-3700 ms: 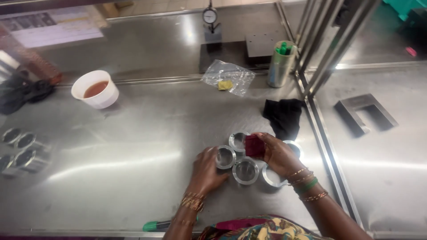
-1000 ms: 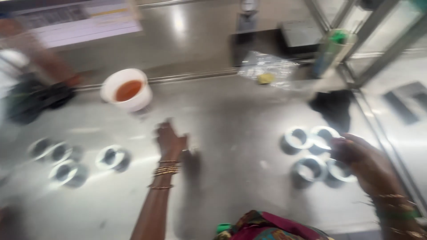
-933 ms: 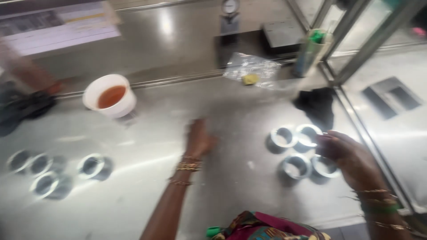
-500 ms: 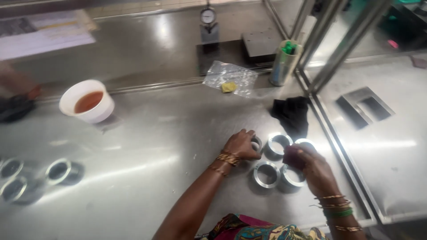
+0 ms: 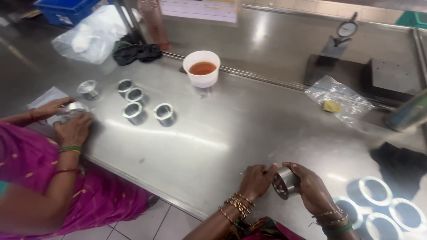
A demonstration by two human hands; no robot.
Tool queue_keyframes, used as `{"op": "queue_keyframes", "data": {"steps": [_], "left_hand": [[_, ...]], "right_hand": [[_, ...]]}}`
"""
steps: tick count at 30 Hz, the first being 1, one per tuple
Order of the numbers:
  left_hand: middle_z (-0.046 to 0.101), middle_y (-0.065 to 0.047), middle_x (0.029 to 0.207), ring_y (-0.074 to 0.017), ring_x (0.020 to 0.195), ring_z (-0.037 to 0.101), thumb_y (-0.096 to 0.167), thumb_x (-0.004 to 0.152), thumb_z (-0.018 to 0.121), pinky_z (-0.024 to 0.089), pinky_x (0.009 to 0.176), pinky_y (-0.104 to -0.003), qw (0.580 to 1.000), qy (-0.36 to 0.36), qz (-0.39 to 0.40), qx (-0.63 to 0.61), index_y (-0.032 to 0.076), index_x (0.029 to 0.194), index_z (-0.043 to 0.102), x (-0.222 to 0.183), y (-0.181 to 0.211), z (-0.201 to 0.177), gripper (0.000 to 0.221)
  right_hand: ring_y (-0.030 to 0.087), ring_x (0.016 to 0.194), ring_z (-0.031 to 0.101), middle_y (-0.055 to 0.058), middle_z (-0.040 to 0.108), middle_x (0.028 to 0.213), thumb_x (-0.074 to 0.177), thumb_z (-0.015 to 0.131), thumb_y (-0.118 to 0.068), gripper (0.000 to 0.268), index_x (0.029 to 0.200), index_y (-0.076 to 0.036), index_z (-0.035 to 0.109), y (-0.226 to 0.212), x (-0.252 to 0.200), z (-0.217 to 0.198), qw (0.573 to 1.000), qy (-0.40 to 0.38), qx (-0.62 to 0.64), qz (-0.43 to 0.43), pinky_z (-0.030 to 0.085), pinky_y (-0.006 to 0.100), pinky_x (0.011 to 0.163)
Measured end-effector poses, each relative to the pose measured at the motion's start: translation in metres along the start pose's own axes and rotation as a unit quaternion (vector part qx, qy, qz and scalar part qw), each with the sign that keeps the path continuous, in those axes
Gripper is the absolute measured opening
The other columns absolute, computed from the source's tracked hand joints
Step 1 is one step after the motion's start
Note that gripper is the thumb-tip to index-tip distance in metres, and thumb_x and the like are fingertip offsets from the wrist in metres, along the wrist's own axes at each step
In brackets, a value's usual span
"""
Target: Inspecting, marking, and cleaning metal rings at an industrial workstation.
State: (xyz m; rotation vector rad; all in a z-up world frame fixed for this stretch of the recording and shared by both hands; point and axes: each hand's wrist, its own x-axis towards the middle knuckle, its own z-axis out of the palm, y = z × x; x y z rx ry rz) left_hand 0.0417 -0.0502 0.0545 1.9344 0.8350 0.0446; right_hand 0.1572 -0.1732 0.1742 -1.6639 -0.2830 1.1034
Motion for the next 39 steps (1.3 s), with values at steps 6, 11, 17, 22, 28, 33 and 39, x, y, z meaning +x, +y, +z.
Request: {"op": "queue_keyframes", "data": {"steps": [6,11,17,22,28,33,39], "left_hand": [[0.055,-0.021,0.137,-0.0356,0.113,0.068,0.038,0.088,0.073,0.060,0.092,-0.044,0.902,0.191,0.387,-0.004,0.005,0.144,0.050,-0.087,0.046,-0.066,0.068],[0.059,-0.025,0.124,-0.0338,0.094,0.070,0.040,0.086,0.069,0.061,0.082,-0.045,0.956,0.070,0.272,-0.084,0.004,0.139,0.051,-0.070,0.041,-0.092,0.067],[0.073,-0.025,0.099,-0.0312,0.077,0.072,0.050,0.095,0.059,0.058,0.060,-0.036,0.981,-0.045,-0.011,-0.190,-0.002,0.122,0.059,-0.030,-0.010,-0.091,0.059],[0.069,-0.023,0.112,-0.0253,0.091,0.073,0.042,0.089,0.072,0.063,0.071,-0.031,0.969,0.009,0.142,-0.201,-0.002,0.131,0.049,-0.047,-0.021,-0.098,0.066],[0.069,-0.023,0.118,-0.0266,0.095,0.073,0.053,0.080,0.078,0.065,0.069,-0.034,0.956,-0.047,-0.009,-0.289,0.001,0.137,0.045,-0.026,-0.063,-0.153,0.083],[0.066,-0.010,0.130,-0.0318,0.131,0.055,0.045,0.072,0.074,0.046,0.114,-0.044,0.930,0.199,0.002,0.310,0.014,0.128,0.065,0.002,-0.166,-0.224,0.065],[0.060,-0.024,0.131,-0.0397,0.125,0.056,0.044,0.072,0.079,0.049,0.103,-0.053,0.935,0.238,0.095,0.244,0.007,0.139,0.054,0.035,-0.035,-0.166,0.080]], "right_hand": [[0.023,0.080,0.064,0.015,0.068,0.094,0.105,0.043,-0.025,0.044,0.131,0.004,0.064,-0.002,0.009,0.033,0.997,-0.049,0.057,0.001,0.057,0.045,0.077],[0.025,0.080,0.068,0.018,0.068,0.091,0.105,0.040,-0.027,0.046,0.129,0.004,0.063,-0.017,-0.009,0.071,0.998,-0.032,0.045,0.019,0.060,0.043,0.074],[0.026,0.092,0.068,0.020,0.068,0.109,0.106,0.038,-0.027,0.046,0.134,0.002,0.060,-0.007,0.005,0.097,0.998,-0.019,0.057,0.032,0.058,0.043,0.087],[0.024,0.119,0.064,0.017,0.063,0.134,0.088,0.052,-0.010,0.052,0.139,-0.002,0.053,0.025,0.026,0.097,0.913,-0.057,-0.307,-0.264,0.049,0.036,0.105],[0.021,0.124,0.065,0.012,0.071,0.130,0.105,0.040,-0.026,0.043,0.143,-0.014,0.056,-0.004,0.007,0.082,0.986,0.070,-0.147,-0.020,0.044,0.037,0.111],[0.029,0.107,0.072,0.023,0.072,0.116,0.106,0.049,-0.018,0.035,0.128,0.006,0.063,0.024,-0.004,-0.053,0.977,0.134,0.075,-0.148,0.055,0.038,0.100],[0.027,0.105,0.070,0.017,0.072,0.113,0.104,0.050,-0.017,0.034,0.126,0.005,0.062,0.022,-0.090,-0.151,0.941,0.269,0.111,-0.174,0.055,0.043,0.089]]}}
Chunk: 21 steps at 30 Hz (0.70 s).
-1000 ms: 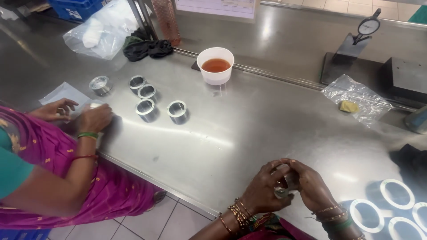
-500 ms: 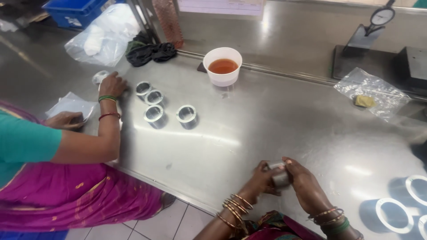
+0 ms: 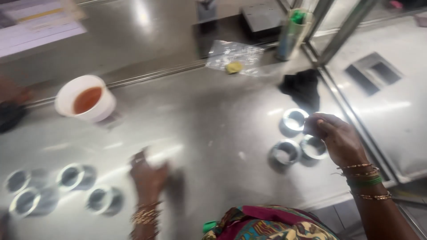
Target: Inspecting, marking, and cleaning metal rings at an industrial workstation.
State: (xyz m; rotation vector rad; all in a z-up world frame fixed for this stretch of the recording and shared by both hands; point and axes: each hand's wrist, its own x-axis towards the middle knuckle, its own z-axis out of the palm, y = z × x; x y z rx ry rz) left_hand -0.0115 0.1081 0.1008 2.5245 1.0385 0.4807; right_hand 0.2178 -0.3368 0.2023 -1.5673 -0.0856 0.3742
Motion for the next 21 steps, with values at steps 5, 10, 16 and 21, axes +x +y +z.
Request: {"op": "queue_keyframes", "data": {"steps": [5,10,16,21], "left_hand": [[0.032,-0.017,0.160,-0.0344,0.146,0.032,0.051,0.076,0.080,0.032,0.116,-0.050,0.911,-0.380,0.152,-0.055,0.011,0.154,0.034,-0.052,0.237,0.078,0.099],[0.047,-0.017,0.146,-0.0351,0.132,0.049,0.051,0.072,0.082,0.052,0.103,-0.046,0.859,-0.411,0.306,0.022,0.008,0.154,0.034,-0.089,0.309,0.132,0.104],[0.051,-0.015,0.136,-0.0314,0.118,0.057,0.038,0.070,0.086,0.056,0.098,-0.044,0.882,-0.360,0.270,-0.136,0.007,0.146,0.042,-0.087,0.275,0.128,0.093],[0.057,-0.014,0.136,-0.0327,0.120,0.061,0.013,0.070,0.083,0.056,0.101,-0.042,0.871,-0.098,0.471,-0.095,0.011,0.138,0.052,-0.108,0.246,0.087,0.075]], "right_hand": [[0.026,0.105,0.069,0.016,0.071,0.115,0.104,0.056,-0.017,0.030,0.125,0.003,0.063,0.034,0.010,-0.061,0.993,-0.034,0.073,-0.084,0.056,0.041,0.098],[0.027,0.099,0.070,0.019,0.070,0.109,0.105,0.056,-0.018,0.028,0.123,0.001,0.066,0.062,0.006,-0.082,0.996,-0.019,0.047,-0.074,0.057,0.044,0.096],[0.022,0.107,0.069,0.015,0.074,0.114,0.098,0.053,-0.014,0.033,0.123,0.001,0.068,0.092,0.015,-0.044,0.992,-0.101,-0.074,-0.034,0.054,0.035,0.097],[0.015,0.072,0.053,0.005,0.058,0.085,0.104,0.051,-0.019,0.039,0.134,0.003,0.064,0.095,0.028,0.031,0.951,-0.137,0.130,0.245,0.054,0.029,0.070]]}}
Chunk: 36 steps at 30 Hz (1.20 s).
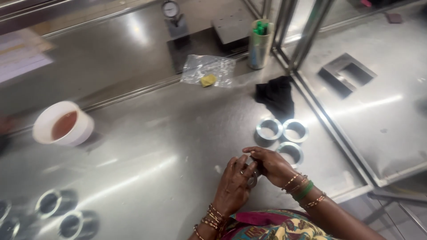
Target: Inspecting, marking, and cleaning metal rings at an industrial workstation.
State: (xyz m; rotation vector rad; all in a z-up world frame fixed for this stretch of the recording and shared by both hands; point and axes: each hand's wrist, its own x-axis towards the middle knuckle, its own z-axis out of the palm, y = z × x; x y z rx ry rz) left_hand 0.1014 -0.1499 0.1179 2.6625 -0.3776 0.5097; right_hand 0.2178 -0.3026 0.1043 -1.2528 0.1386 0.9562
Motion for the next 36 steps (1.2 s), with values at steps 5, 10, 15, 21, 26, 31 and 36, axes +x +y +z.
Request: {"op": "queue_keyframes", "data": {"steps": [5,10,15,21,26,31,36], "left_hand": [[0.069,-0.022,0.102,-0.0346,0.091,0.072,0.036,0.089,0.069,0.061,0.080,-0.044,0.901,-0.109,-0.375,-0.185,-0.002,0.117,0.058,-0.009,-0.027,-0.023,0.048],[0.074,-0.024,0.098,-0.0331,0.082,0.077,0.050,0.106,0.054,0.065,0.075,-0.044,0.844,-0.011,-0.478,-0.243,-0.004,0.121,0.063,-0.069,-0.053,-0.011,0.057],[0.069,-0.025,0.119,-0.0372,0.103,0.072,0.040,0.066,0.085,0.062,0.079,-0.038,0.968,0.205,-0.143,-0.019,0.003,0.135,0.059,-0.074,-0.015,-0.076,0.082],[0.071,-0.028,0.079,-0.0363,0.070,0.083,0.065,0.106,0.045,0.064,0.056,-0.040,0.780,0.003,-0.451,-0.434,-0.007,0.100,0.066,-0.140,-0.174,0.127,0.075],[0.071,-0.025,0.107,-0.0273,0.087,0.074,0.044,0.091,0.072,0.062,0.070,-0.032,0.846,0.214,-0.362,-0.328,-0.001,0.129,0.052,-0.118,-0.069,-0.076,0.062],[0.066,-0.025,0.110,-0.0283,0.084,0.073,0.048,0.080,0.076,0.064,0.066,-0.037,0.724,0.126,-0.417,-0.536,0.002,0.130,0.045,-0.132,-0.122,-0.077,0.074],[0.065,-0.018,0.129,-0.0349,0.117,0.062,0.048,0.070,0.080,0.053,0.096,-0.046,0.919,0.014,-0.395,0.010,0.006,0.130,0.060,-0.176,-0.245,-0.096,0.076]], "right_hand": [[0.016,0.070,0.055,0.006,0.057,0.079,0.104,0.041,-0.024,0.043,0.134,0.000,0.060,-0.011,-0.023,0.071,0.989,-0.023,-0.149,0.001,0.055,0.032,0.068],[0.022,0.076,0.060,0.012,0.061,0.087,0.106,0.036,-0.031,0.051,0.141,0.000,0.058,-0.006,-0.020,0.097,0.978,-0.056,-0.198,-0.019,0.055,0.039,0.072],[0.027,0.097,0.067,0.018,0.070,0.108,0.106,0.036,-0.029,0.049,0.139,0.002,0.056,-0.015,-0.037,0.150,0.978,-0.052,-0.201,-0.006,0.055,0.043,0.087],[0.025,0.101,0.065,0.024,0.069,0.110,0.106,0.036,-0.028,0.049,0.140,0.001,0.057,-0.002,-0.039,0.189,0.972,-0.054,-0.228,0.016,0.051,0.041,0.094],[0.024,0.102,0.063,0.021,0.067,0.113,0.107,0.038,-0.026,0.049,0.140,0.006,0.056,0.011,-0.028,0.216,0.981,-0.059,-0.183,0.017,0.050,0.041,0.098],[0.020,0.108,0.065,0.015,0.071,0.115,0.105,0.038,-0.026,0.048,0.142,0.000,0.054,0.011,-0.017,0.213,0.958,-0.013,-0.287,-0.021,0.048,0.036,0.102],[0.029,0.098,0.068,0.018,0.069,0.107,0.104,0.043,-0.022,0.047,0.140,0.006,0.049,-0.009,0.005,0.062,0.949,0.010,-0.202,-0.242,0.053,0.042,0.095]]}}
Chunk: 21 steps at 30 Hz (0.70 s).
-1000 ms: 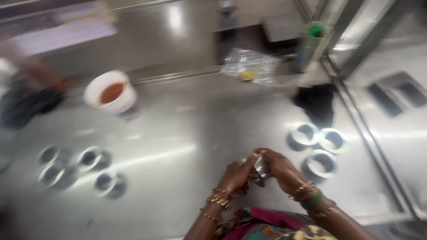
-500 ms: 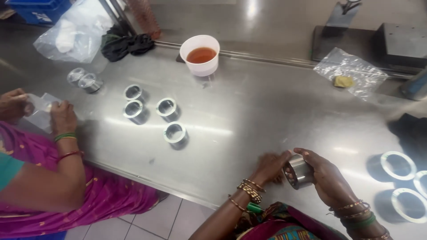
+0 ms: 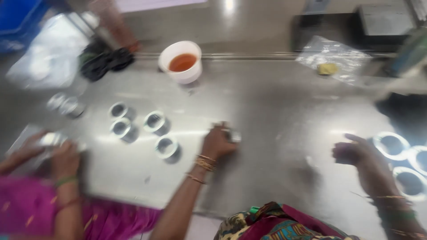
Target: Inspecting, marking, and cleaning metal rings at an industrial workstation.
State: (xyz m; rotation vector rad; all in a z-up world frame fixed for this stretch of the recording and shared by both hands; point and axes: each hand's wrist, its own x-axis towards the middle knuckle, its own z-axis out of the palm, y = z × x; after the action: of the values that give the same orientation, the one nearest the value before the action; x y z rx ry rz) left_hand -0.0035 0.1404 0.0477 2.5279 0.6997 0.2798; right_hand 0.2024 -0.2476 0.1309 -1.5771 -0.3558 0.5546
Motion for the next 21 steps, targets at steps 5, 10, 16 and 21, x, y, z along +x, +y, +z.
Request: {"op": "queue_keyframes", "data": {"steps": [5,10,16,21], "left_hand": [[0.068,-0.017,0.114,-0.0355,0.109,0.063,0.038,0.083,0.070,0.054,0.092,-0.051,0.981,0.055,-0.042,0.183,0.005,0.129,0.061,0.052,0.012,-0.030,0.058],[0.045,-0.020,0.148,-0.0377,0.139,0.037,0.042,0.077,0.082,0.033,0.112,-0.058,0.991,-0.015,0.125,0.053,0.007,0.144,0.046,0.085,0.196,0.086,0.084],[0.051,-0.012,0.143,-0.0344,0.134,0.046,0.041,0.068,0.088,0.039,0.109,-0.055,0.915,-0.225,0.317,0.104,0.017,0.148,0.043,0.075,0.399,0.169,0.096],[0.056,-0.012,0.134,-0.0389,0.127,0.052,0.031,0.062,0.091,0.056,0.097,-0.045,0.923,-0.277,0.241,0.115,0.016,0.133,0.055,0.083,0.411,0.178,0.081]], "right_hand": [[0.032,0.098,0.069,0.025,0.070,0.103,0.115,0.044,-0.027,0.047,0.121,0.017,0.060,-0.001,-0.050,-0.123,0.994,0.102,-0.048,-0.007,0.052,0.042,0.098],[0.025,0.105,0.067,0.019,0.067,0.116,0.106,0.053,-0.022,0.042,0.138,0.004,0.053,0.024,-0.073,-0.171,0.972,0.209,0.091,-0.057,0.051,0.038,0.099],[0.025,0.106,0.069,0.019,0.070,0.116,0.099,0.057,-0.021,0.045,0.137,0.002,0.053,0.003,-0.073,-0.173,0.964,0.252,0.075,0.030,0.052,0.037,0.101],[0.026,0.107,0.068,0.019,0.069,0.117,0.100,0.056,-0.017,0.039,0.133,0.003,0.056,0.018,-0.062,-0.194,0.967,0.230,0.109,0.026,0.055,0.041,0.098]]}}
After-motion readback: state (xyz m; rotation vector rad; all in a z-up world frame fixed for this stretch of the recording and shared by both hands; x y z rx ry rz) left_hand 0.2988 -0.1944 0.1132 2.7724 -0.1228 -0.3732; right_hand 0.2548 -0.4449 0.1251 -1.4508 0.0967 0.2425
